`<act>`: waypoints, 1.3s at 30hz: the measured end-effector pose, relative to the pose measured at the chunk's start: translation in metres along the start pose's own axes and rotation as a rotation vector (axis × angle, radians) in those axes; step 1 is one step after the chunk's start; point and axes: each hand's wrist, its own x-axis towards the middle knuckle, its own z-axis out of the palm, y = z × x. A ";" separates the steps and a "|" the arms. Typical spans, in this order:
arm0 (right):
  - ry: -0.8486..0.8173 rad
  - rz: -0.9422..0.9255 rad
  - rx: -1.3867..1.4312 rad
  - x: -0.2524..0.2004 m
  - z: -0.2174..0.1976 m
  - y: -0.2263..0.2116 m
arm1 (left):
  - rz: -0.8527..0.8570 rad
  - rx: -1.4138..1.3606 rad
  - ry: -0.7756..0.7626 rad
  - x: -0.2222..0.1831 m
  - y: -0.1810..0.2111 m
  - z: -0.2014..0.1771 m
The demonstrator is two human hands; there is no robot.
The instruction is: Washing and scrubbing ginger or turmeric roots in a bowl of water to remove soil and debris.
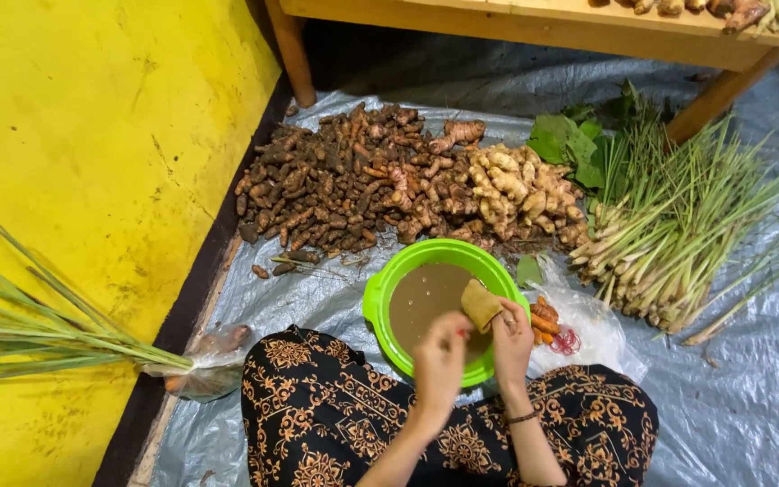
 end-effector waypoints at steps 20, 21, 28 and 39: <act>-0.269 0.095 0.054 -0.033 0.009 -0.019 | 0.033 -0.125 0.007 0.037 -0.030 -0.024; -0.284 0.092 0.053 -0.034 0.009 -0.022 | 0.085 -0.148 0.007 0.035 -0.029 -0.023; -0.286 0.072 0.062 -0.037 0.008 -0.023 | 0.193 -0.215 -0.009 0.025 -0.025 -0.022; -0.290 -0.028 -0.074 -0.037 0.010 -0.011 | 0.285 -0.305 -0.108 0.022 -0.033 -0.014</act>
